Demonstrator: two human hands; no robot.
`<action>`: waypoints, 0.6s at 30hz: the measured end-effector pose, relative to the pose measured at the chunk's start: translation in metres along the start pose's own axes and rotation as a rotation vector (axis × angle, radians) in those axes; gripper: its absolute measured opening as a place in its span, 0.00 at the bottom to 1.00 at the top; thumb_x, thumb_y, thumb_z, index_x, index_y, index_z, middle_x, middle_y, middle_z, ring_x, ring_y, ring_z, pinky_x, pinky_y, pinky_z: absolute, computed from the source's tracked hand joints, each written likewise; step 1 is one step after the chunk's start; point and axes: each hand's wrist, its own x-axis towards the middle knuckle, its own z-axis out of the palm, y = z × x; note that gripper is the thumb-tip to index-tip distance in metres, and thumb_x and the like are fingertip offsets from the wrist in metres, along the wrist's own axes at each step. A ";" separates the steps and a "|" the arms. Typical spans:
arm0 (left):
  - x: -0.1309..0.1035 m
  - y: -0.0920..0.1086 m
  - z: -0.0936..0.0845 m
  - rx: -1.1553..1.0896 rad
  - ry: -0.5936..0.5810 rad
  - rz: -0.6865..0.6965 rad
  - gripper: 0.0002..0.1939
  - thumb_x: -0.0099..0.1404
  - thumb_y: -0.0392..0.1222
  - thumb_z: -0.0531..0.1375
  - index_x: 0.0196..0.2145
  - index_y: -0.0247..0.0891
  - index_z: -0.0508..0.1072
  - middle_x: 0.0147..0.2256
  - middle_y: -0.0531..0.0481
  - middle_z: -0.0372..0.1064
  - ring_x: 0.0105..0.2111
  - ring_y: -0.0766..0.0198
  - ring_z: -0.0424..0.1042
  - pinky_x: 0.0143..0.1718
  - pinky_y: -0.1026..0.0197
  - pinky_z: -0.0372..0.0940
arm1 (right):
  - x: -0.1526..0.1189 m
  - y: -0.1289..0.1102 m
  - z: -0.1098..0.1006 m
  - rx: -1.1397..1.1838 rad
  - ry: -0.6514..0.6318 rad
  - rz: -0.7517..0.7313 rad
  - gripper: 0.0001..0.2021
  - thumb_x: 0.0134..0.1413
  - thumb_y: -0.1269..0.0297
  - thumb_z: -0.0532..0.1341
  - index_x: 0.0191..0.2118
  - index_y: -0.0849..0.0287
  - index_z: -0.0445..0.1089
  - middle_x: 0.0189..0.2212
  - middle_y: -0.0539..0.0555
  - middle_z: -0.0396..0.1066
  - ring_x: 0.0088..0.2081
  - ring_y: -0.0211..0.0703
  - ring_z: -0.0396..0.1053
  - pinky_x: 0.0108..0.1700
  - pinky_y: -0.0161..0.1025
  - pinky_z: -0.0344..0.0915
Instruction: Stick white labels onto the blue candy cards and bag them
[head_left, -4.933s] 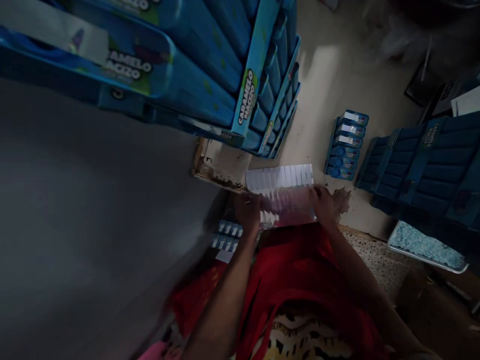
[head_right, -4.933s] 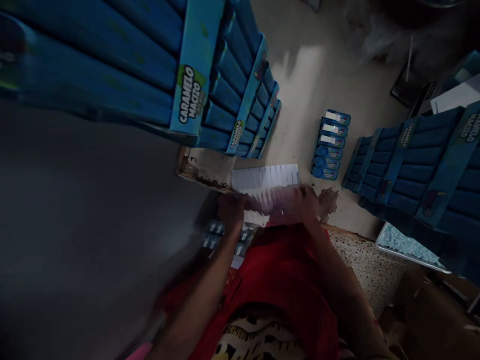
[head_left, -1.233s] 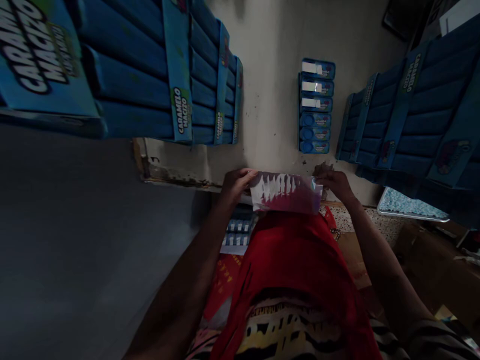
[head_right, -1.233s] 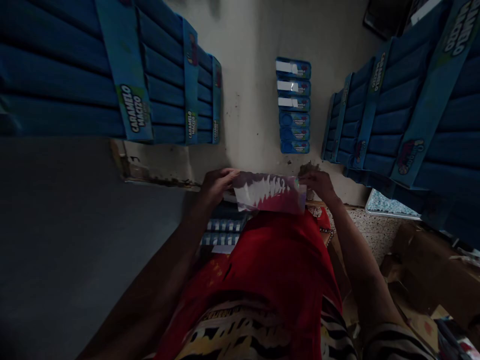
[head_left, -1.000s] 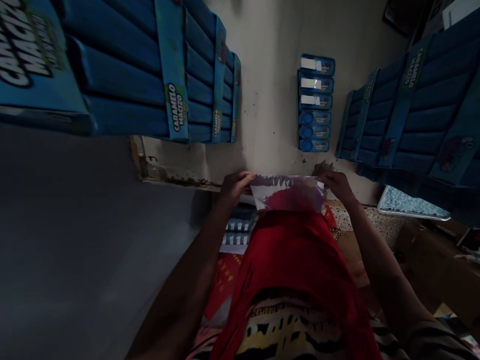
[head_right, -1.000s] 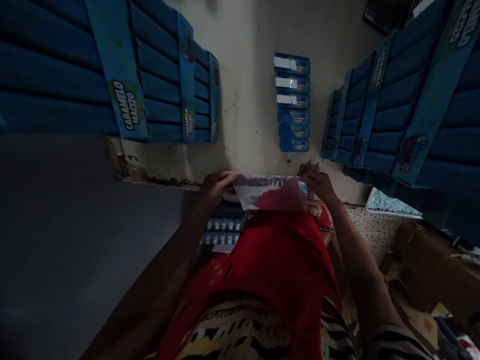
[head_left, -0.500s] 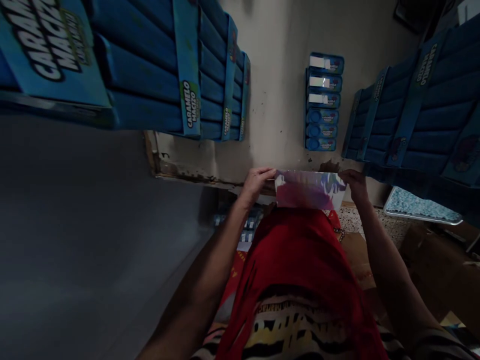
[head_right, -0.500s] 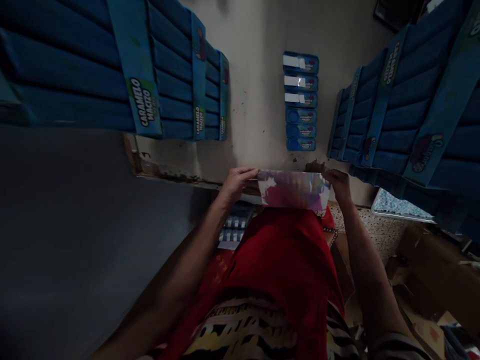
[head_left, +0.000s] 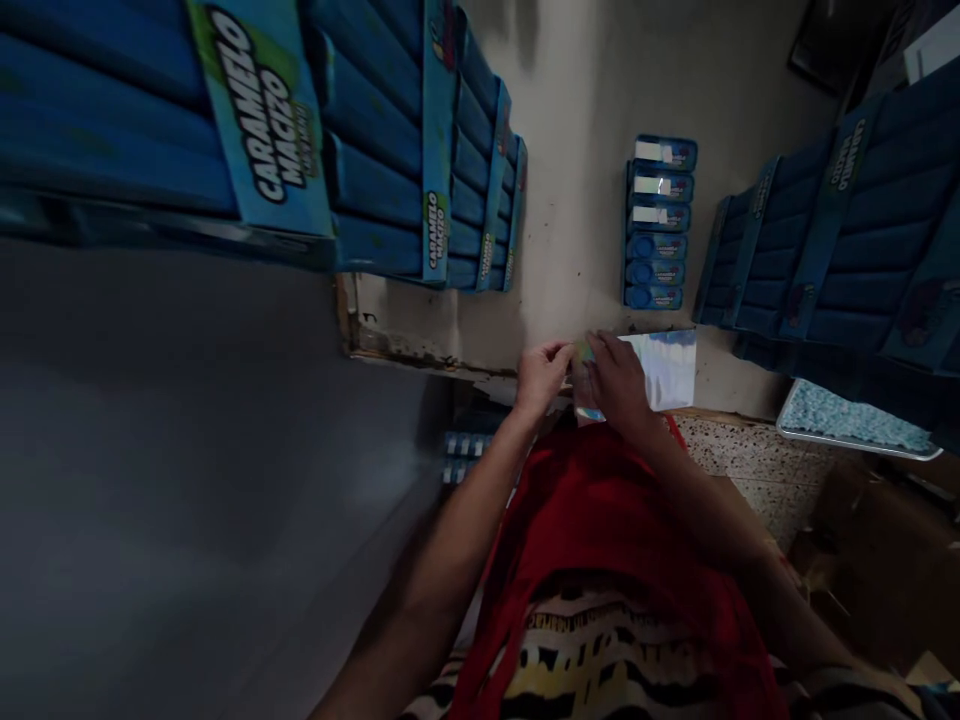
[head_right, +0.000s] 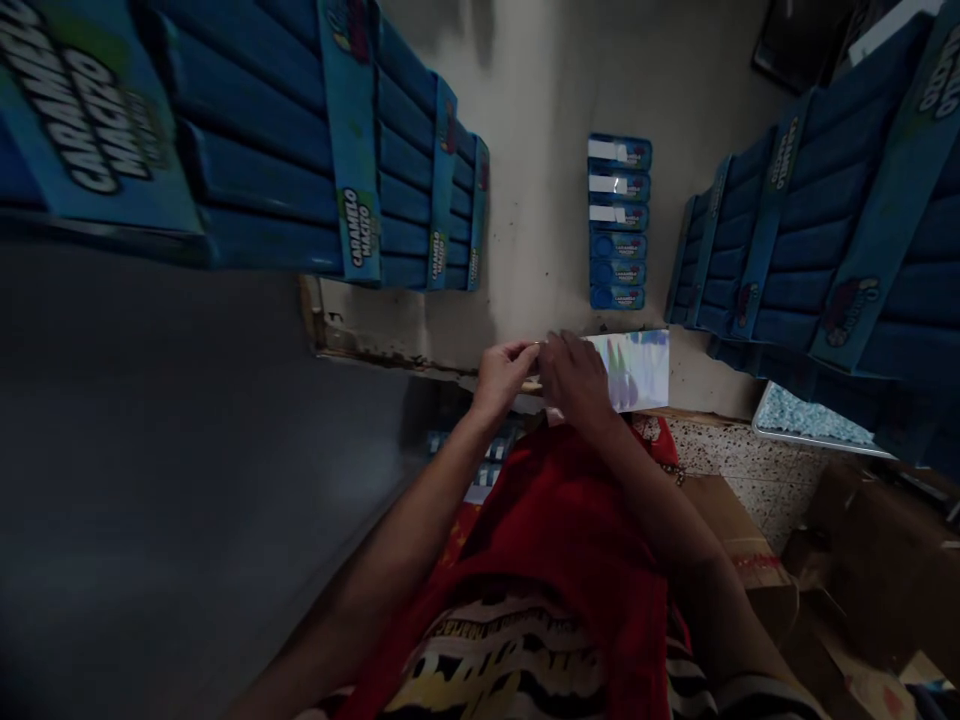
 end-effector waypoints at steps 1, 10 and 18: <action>-0.001 0.002 0.000 -0.009 -0.014 -0.008 0.15 0.55 0.50 0.67 0.33 0.35 0.83 0.27 0.51 0.76 0.27 0.64 0.72 0.32 0.63 0.69 | 0.008 -0.004 0.009 -0.003 -0.034 0.003 0.20 0.74 0.65 0.53 0.65 0.61 0.69 0.61 0.67 0.71 0.59 0.56 0.68 0.64 0.52 0.65; -0.002 0.006 0.009 -0.113 0.038 -0.100 0.13 0.52 0.48 0.68 0.30 0.35 0.82 0.25 0.51 0.76 0.23 0.67 0.69 0.27 0.66 0.65 | -0.005 0.012 0.041 -0.004 -0.074 -0.098 0.21 0.71 0.72 0.54 0.65 0.62 0.69 0.64 0.65 0.70 0.64 0.54 0.67 0.67 0.51 0.63; 0.011 0.001 -0.001 -0.067 -0.004 -0.032 0.17 0.57 0.51 0.66 0.35 0.35 0.82 0.30 0.48 0.79 0.30 0.60 0.76 0.36 0.60 0.71 | -0.020 0.003 0.001 0.184 -0.036 0.026 0.09 0.69 0.62 0.61 0.38 0.56 0.78 0.33 0.56 0.77 0.39 0.48 0.71 0.46 0.44 0.65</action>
